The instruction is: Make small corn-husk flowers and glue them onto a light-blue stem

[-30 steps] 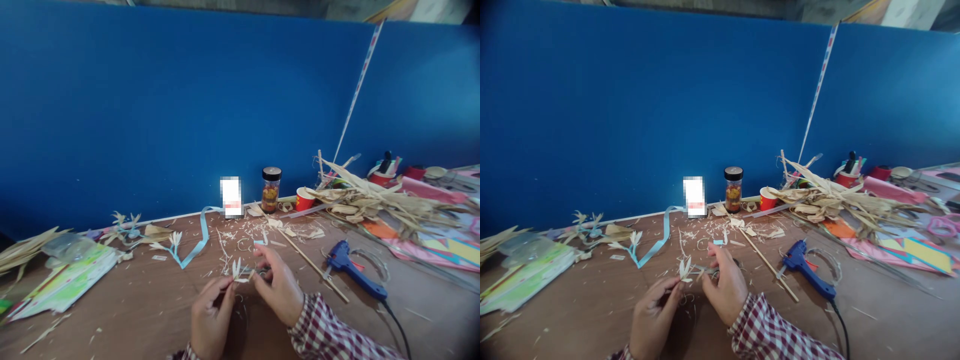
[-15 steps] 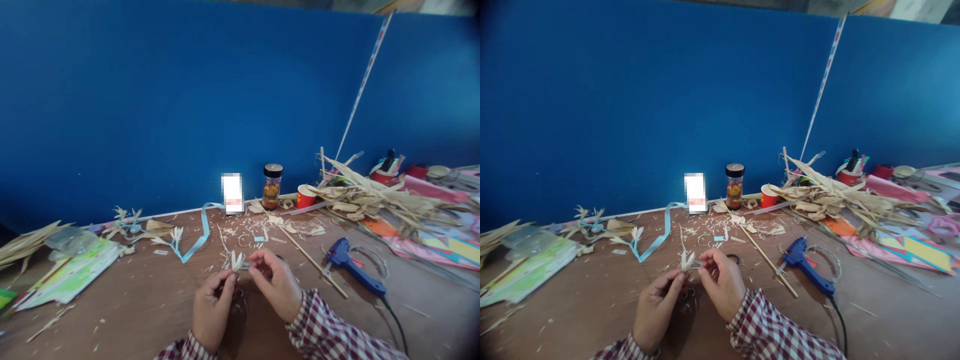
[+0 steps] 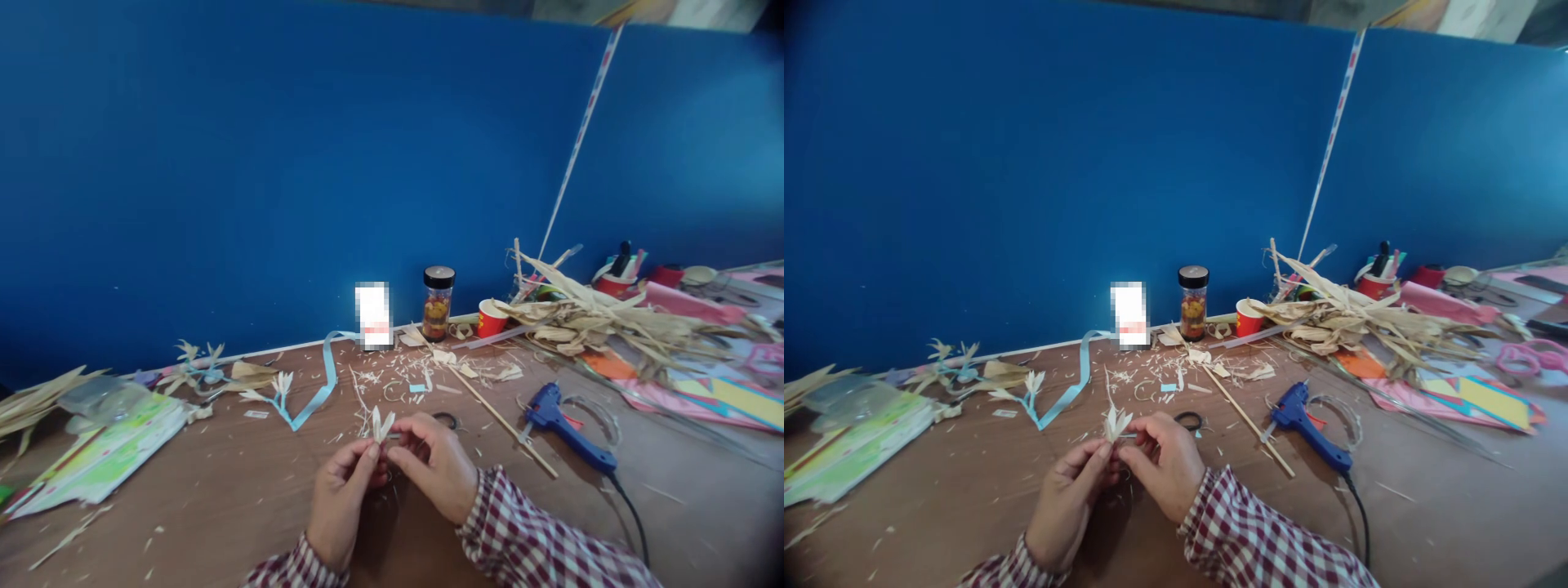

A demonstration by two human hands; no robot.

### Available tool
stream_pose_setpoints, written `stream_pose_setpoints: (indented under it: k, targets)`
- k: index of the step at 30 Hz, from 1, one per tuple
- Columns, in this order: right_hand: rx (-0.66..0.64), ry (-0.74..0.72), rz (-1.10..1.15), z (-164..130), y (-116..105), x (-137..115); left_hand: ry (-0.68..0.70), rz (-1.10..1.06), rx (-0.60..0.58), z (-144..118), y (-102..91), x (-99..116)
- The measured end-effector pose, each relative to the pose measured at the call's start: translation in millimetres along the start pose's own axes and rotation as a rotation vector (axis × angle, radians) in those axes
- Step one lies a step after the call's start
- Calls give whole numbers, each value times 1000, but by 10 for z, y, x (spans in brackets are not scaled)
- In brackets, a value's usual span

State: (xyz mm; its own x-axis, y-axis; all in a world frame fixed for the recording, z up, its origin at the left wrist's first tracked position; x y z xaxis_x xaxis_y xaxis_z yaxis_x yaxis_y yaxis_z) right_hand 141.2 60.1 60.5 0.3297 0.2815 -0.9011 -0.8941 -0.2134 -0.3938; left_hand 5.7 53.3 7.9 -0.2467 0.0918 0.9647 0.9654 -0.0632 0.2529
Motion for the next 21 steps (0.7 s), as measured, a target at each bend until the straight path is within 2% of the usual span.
stream_pose_setpoints:
  k: [4, 8, 14, 21]
  targets:
    - [10, -12, -44, 6, -14, -4, -11, 37, -37, -30, 35, -11]
    - [63, -51, -74, 28, -132, -34, -7, -47, 8, -22, -7, 13]
    - [274, -68, -185, 95, -536, -42, -44, -274, 133, 40, -115, 47]
    - [469, -26, -462, 140, -1013, -53, -41, -381, 134, 69, -144, 84]
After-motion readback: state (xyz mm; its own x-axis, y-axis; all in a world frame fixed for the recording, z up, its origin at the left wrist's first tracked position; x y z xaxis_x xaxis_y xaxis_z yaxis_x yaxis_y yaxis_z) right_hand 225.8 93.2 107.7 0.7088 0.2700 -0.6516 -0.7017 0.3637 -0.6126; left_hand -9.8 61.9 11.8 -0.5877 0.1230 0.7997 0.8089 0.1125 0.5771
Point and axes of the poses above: each hand's wrist, its own z-axis towards the middle knuckle, its own y-axis out of the palm, x = y × z, the point moved 7 cm from there along z, towards the middle knuckle, and after that the axes turned 8 degrees about -x, right-handed, at the moved point
